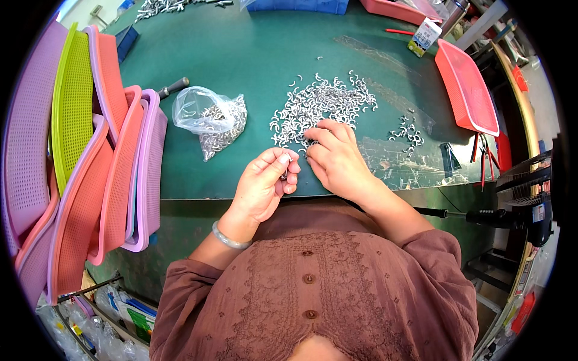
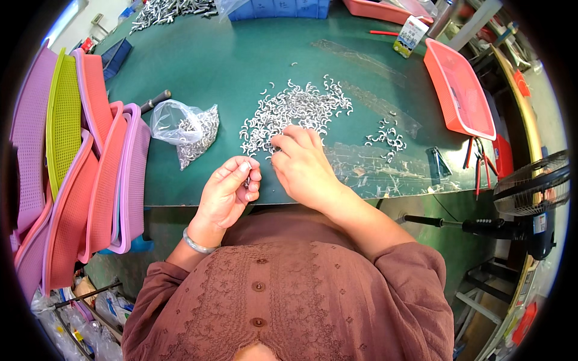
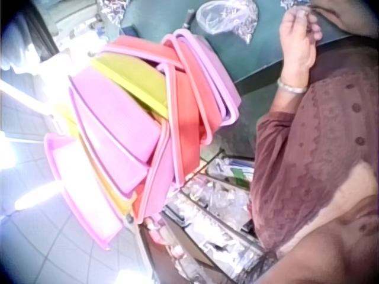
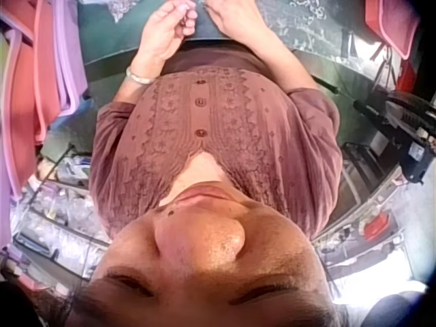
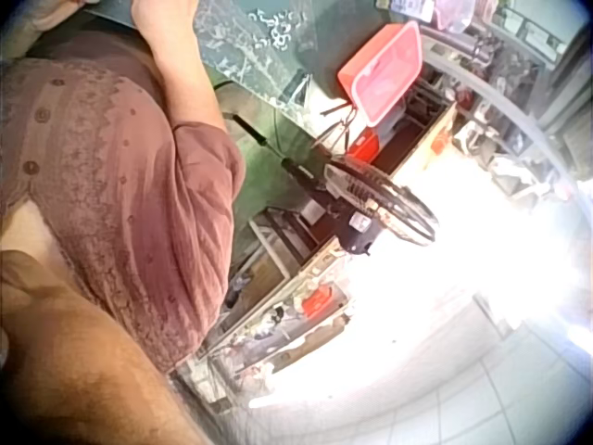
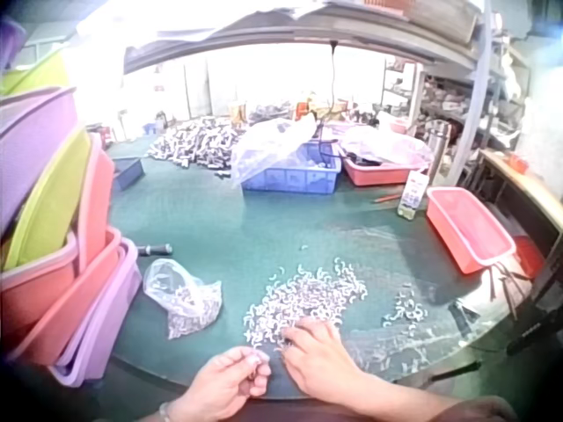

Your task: The person sits at a green workbench and assembles small silver metal hooks by hand. They pick up individual hooks from a large pile on the table, manipulate them to interlock or attach components, and place the finished units into a clear plastic bag. The process is repetitive and performed entirely by hand without tools.

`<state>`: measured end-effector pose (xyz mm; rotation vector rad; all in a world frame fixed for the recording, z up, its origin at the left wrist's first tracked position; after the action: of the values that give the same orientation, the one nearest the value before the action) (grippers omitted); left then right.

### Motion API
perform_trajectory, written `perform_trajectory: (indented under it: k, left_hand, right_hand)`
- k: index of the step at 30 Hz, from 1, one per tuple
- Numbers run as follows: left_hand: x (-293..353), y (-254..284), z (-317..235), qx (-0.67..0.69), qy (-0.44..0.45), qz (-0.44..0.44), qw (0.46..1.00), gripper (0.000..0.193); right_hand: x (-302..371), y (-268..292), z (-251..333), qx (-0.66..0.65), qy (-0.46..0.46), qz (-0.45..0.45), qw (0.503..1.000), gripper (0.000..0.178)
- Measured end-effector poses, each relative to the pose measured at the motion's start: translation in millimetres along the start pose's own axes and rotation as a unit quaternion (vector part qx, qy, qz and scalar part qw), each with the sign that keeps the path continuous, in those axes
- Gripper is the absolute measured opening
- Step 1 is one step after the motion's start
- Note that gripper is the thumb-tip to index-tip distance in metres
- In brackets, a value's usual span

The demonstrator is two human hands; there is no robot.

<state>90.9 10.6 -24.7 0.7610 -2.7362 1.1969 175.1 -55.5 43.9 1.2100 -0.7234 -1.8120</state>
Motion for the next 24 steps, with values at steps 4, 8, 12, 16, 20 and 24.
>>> perform_trajectory:
  k: [4,8,12,16,20,24]
  left_hand:
    - [0.7,1.2,-0.4,0.0,0.005,-0.014,1.0,0.014]
    - [0.4,4.7,-2.9,0.013,-0.002,-0.02,1.0,0.015]
    - [-0.3,6.6,-6.6,0.018,-0.002,-0.017,1.0,0.017]
    - [-0.3,9.1,-6.0,0.024,-0.004,-0.016,1.0,0.017]
    - [-0.2,14.0,-5.1,0.006,0.003,-0.037,0.999,0.014]
    - [0.5,16.3,-4.6,-0.01,0.007,-0.048,0.999,0.011]
  right_hand:
    - [0.3,3.1,-1.4,-0.036,0.006,-0.032,0.999,0.013]
    - [-0.7,3.1,-8.0,-0.035,-0.011,-0.031,0.999,0.013]
    - [-6.0,3.1,-2.6,-0.03,-0.015,-0.008,0.999,0.015]
    - [-8.3,-0.7,-1.0,-0.003,-0.025,0.002,1.0,0.015]
    - [-7.6,-5.7,-3.1,-0.019,-0.026,0.011,0.999,0.012]
    - [-6.8,1.0,-5.5,-0.057,-0.033,-0.009,0.998,0.009]
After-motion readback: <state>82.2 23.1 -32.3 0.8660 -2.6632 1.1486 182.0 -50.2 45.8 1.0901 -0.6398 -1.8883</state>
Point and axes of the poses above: each hand's wrist, its own x-axis away from the middle knuckle, its own y-axis out of the back of the hand, z = x × y, the point moved 9 cm from there along -x, towards the middle knuckle, and after that the axes turned 4 degrees about -y, right-handed, at the moved point
